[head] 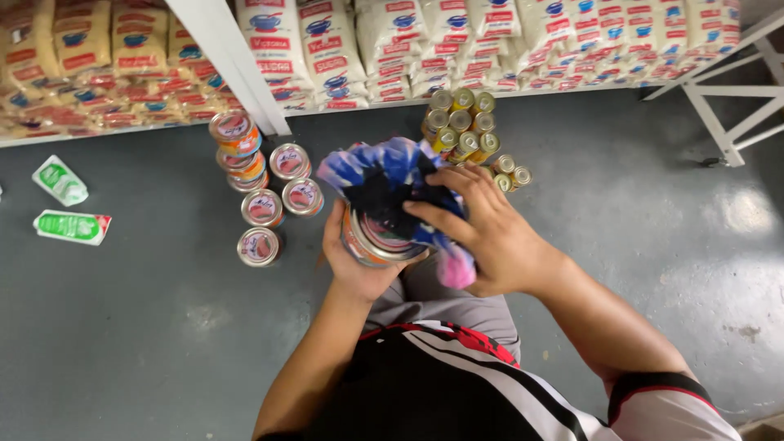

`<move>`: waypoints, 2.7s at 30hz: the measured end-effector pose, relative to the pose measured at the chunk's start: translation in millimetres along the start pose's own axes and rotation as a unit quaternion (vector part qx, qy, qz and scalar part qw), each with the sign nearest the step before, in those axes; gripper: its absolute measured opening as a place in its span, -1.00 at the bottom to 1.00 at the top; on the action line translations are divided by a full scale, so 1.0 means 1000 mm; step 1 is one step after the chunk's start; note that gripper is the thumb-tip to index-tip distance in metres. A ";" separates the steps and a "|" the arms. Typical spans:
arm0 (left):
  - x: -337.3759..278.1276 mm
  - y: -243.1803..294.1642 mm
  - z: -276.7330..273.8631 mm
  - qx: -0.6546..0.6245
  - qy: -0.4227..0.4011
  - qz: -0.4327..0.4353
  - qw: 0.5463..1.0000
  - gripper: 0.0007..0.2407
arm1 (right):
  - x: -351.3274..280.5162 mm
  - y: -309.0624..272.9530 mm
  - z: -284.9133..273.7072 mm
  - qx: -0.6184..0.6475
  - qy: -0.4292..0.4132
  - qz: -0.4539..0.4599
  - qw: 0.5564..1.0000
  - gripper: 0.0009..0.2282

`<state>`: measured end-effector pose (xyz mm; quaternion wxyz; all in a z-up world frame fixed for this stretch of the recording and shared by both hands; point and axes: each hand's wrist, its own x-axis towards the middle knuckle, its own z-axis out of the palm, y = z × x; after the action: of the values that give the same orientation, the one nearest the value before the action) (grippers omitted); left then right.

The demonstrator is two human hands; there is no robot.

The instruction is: The person cleans canned food products by wiping each can with a cloth, then places the cleaned cans onto a grocery store shelf. The cans are rotated by hand during cleaning to ensure all surfaces are wiped.

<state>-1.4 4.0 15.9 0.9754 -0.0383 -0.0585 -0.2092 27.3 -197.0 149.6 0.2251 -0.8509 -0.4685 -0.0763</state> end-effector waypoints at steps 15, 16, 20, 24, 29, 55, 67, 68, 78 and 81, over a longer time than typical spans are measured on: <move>-0.005 -0.013 -0.023 0.050 0.072 -0.003 0.996 -0.49 | 0.042 -0.001 0.000 0.080 -0.038 0.212 0.973 -0.43; -0.004 -0.011 -0.027 0.050 0.071 -0.002 0.996 -0.49 | 0.033 0.007 0.010 0.080 -0.038 0.212 0.973 -0.43; -0.007 -0.004 -0.047 0.040 0.083 0.007 0.996 -0.50 | 0.026 0.005 0.027 -0.008 0.091 -0.067 0.994 -0.69; -0.004 0.001 -0.029 0.037 0.148 0.016 0.988 -0.51 | 0.018 -0.004 0.040 0.009 0.030 -0.081 0.996 -0.38; -0.005 0.003 -0.030 0.068 0.095 0.020 0.993 -0.54 | 0.003 0.024 0.042 0.017 0.035 -0.051 0.998 -0.56; 0.022 0.022 -0.021 0.151 0.098 0.061 0.982 -0.44 | 0.008 0.045 0.065 0.046 0.099 -0.100 0.989 -0.63; 0.114 0.060 -0.034 0.102 0.185 0.009 0.977 -0.45 | 0.061 0.135 0.065 0.114 0.085 0.019 0.990 -0.41; 0.120 0.058 -0.040 0.107 0.207 0.022 0.972 -0.47 | 0.073 0.137 0.054 0.129 0.088 0.029 0.987 -0.43; 0.175 0.087 0.066 0.091 0.227 -0.005 0.970 -0.50 | 0.129 0.150 -0.025 0.146 0.061 -0.087 0.984 -0.60; 0.185 0.095 0.081 0.113 0.229 -0.002 0.967 -0.50 | 0.146 0.158 -0.038 0.132 0.068 -0.021 0.989 -0.59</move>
<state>196.9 23.5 115.7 0.9604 0.1209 0.1431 -0.2062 241.5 -175.6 183.9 0.3651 -0.7963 -0.4762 -0.0764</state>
